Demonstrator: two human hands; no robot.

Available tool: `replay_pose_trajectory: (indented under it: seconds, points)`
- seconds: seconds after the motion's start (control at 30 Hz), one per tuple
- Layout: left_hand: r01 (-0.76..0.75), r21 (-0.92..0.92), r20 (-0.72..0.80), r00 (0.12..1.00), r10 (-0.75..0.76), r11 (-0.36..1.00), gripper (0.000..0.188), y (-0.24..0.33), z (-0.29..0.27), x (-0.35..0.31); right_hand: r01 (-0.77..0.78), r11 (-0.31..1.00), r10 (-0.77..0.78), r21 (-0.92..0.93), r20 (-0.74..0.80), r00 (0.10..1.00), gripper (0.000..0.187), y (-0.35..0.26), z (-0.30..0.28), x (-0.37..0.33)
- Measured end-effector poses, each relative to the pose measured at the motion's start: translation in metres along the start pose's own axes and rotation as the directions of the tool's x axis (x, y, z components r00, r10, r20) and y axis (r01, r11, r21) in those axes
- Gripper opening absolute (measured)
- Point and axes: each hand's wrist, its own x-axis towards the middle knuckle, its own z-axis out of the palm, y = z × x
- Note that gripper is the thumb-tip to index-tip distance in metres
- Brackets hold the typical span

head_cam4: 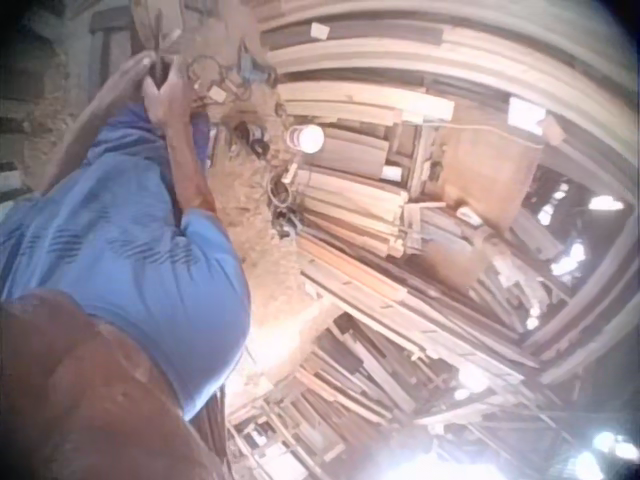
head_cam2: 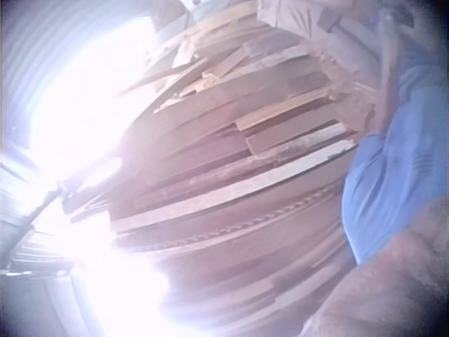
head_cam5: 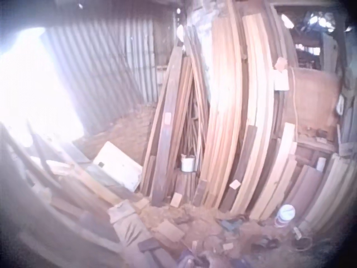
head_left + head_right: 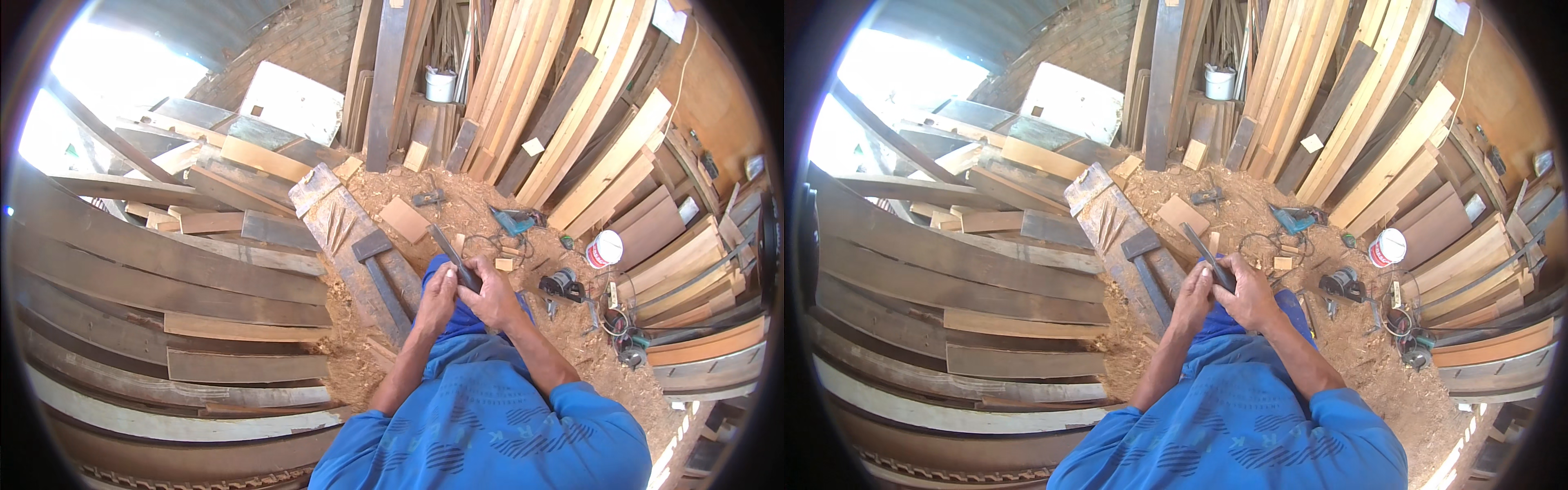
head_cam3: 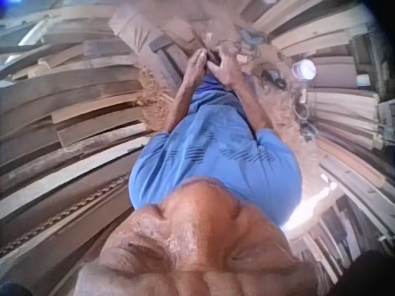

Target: The person shapes a thin wood dowel using a large chisel held against their body while seated on the ground in a workshop.

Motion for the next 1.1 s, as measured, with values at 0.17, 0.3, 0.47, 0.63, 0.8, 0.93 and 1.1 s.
replay_pose_trajectory:
  seconds: [0.17, 0.3, 0.47, 0.63, 0.8, 0.93, 1.1]
  points:
    - [0.047, -0.094, -0.126, 0.990, -0.059, 0.994, 0.019, 0.009, -0.007, -0.006, -0.041, 0.906, 0.073, 0.421, -0.061, 0.995, 0.026, -0.015, -0.031, -0.025]
    - [0.061, -0.193, -0.090, 0.993, -0.080, 0.979, 0.013, 0.026, 0.013, -0.009, 0.076, 0.783, -0.010, 0.618, -0.109, 0.994, 0.029, -0.021, -0.048, -0.036]
    - [-0.002, -0.155, 0.032, 0.999, 0.007, 0.988, 0.015, 0.032, 0.020, -0.002, -0.056, 0.538, 0.054, 0.841, 0.032, 0.998, 0.025, -0.023, -0.053, -0.044]
    - [0.078, -0.197, -0.091, 0.991, -0.098, 0.977, 0.026, 0.056, 0.035, -0.006, -0.162, 0.236, 0.162, 0.958, 0.126, 0.979, 0.025, -0.030, -0.035, -0.046]
    - [0.050, -0.086, -0.058, 0.997, -0.055, 0.995, 0.031, 0.057, 0.024, -0.012, -0.193, 0.236, 0.075, 0.952, 0.180, 0.981, 0.020, -0.019, -0.034, -0.049]
    - [0.006, 0.139, 0.000, 1.000, -0.006, 0.990, 0.029, 0.060, 0.022, -0.021, -0.149, 0.178, 0.187, 0.973, 0.115, 0.976, 0.017, -0.034, -0.038, -0.051]
    - [0.083, -0.118, -0.182, 0.978, -0.103, 0.990, 0.025, 0.074, 0.033, -0.022, -0.421, 0.143, 0.060, 0.896, 0.416, 0.907, 0.015, -0.048, -0.010, -0.064]
